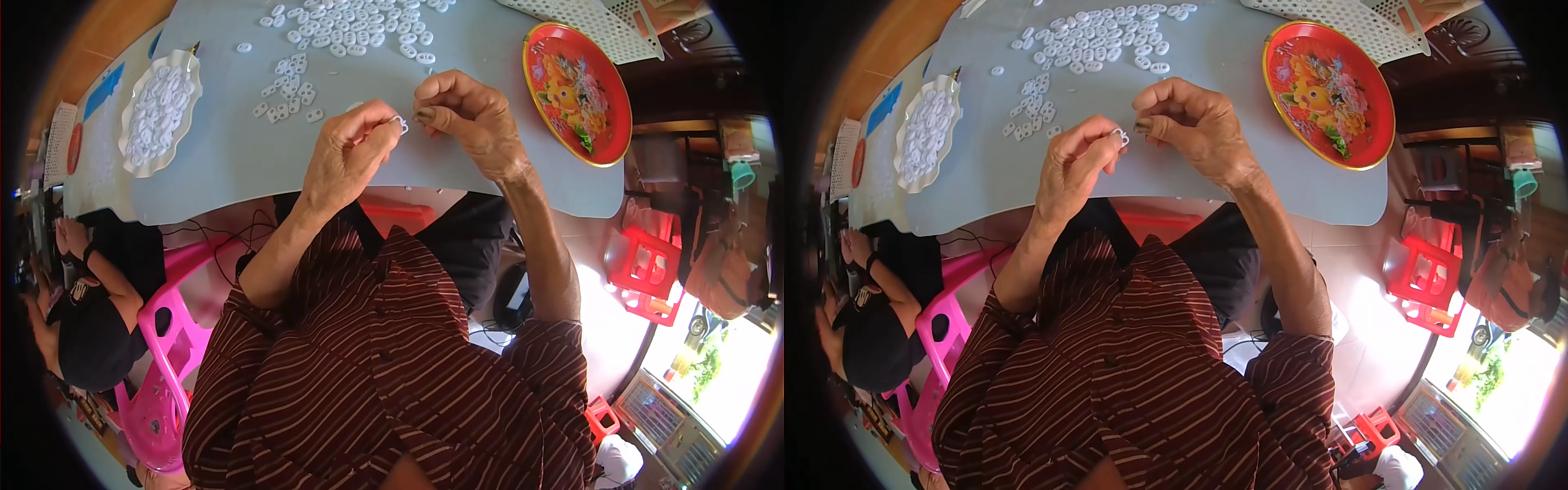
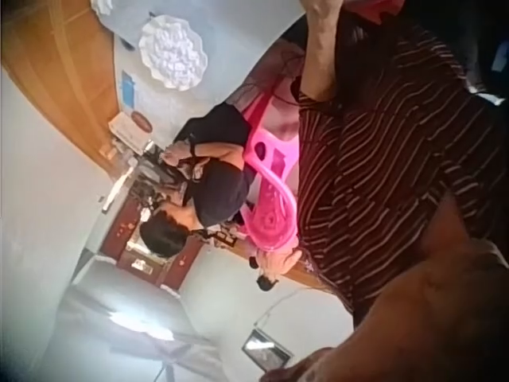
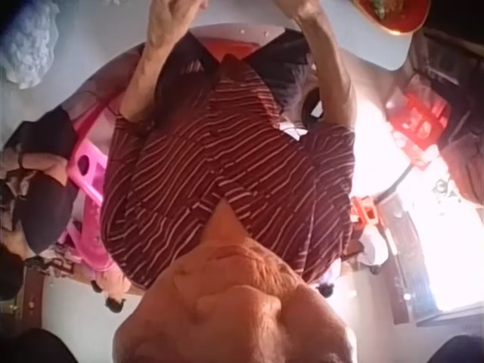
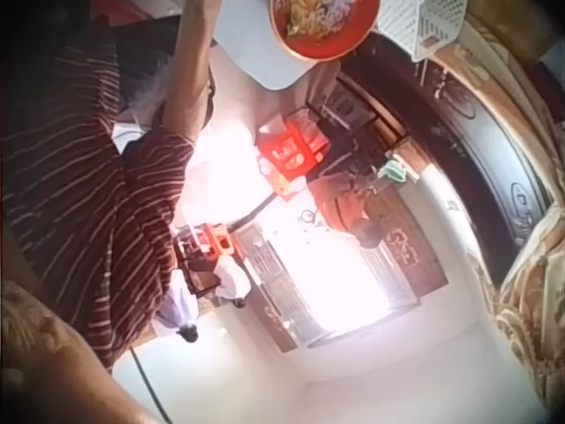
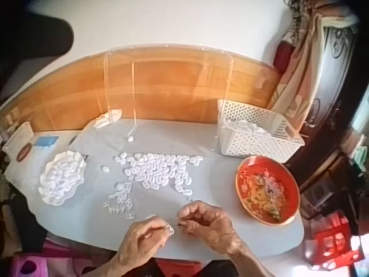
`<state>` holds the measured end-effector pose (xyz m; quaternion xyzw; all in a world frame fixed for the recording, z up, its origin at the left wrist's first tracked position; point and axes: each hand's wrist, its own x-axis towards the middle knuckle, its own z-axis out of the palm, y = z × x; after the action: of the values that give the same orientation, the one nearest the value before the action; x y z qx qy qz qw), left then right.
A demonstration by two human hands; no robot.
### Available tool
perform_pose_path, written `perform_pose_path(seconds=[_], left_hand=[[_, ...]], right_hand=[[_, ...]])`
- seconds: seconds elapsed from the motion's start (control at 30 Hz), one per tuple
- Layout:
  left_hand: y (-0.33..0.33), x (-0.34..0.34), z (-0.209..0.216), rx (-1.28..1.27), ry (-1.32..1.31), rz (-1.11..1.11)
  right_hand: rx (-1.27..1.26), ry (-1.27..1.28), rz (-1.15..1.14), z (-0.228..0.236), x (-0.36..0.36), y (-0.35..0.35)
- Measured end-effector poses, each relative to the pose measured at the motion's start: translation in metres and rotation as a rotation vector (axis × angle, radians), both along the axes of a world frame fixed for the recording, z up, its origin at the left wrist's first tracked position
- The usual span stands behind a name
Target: Assembling small white plastic components by hand.
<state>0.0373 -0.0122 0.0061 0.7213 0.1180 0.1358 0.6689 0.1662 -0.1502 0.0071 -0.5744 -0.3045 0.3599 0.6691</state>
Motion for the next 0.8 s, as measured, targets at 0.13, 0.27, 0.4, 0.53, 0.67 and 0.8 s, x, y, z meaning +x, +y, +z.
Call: perform_pose_path(seconds=[0.13,0.27,0.4,0.53,0.67,0.8], left_hand=[[-0.003,0.001,-0.001,0.034,-0.003,-0.004],[-0.005,0.002,-0.001,0.046,-0.029,0.003],[-0.007,0.002,-0.001,0.033,-0.025,0.017],[-0.007,0.002,-0.004,0.053,-0.035,0.016],[-0.010,0.003,-0.006,0.090,-0.036,0.029],[-0.014,0.003,-0.008,0.116,-0.087,0.040]], right_hand=[[-0.001,-0.004,-0.020,0.001,-0.004,0.001],[0.004,-0.009,-0.036,0.001,-0.006,0.002],[0.000,-0.006,-0.028,0.000,-0.005,0.001],[-0.008,0.004,-0.043,0.003,-0.008,0.000],[-0.023,-0.020,-0.062,0.004,-0.010,-0.001],[0.005,-0.059,-0.062,0.000,-0.011,-0.002]])
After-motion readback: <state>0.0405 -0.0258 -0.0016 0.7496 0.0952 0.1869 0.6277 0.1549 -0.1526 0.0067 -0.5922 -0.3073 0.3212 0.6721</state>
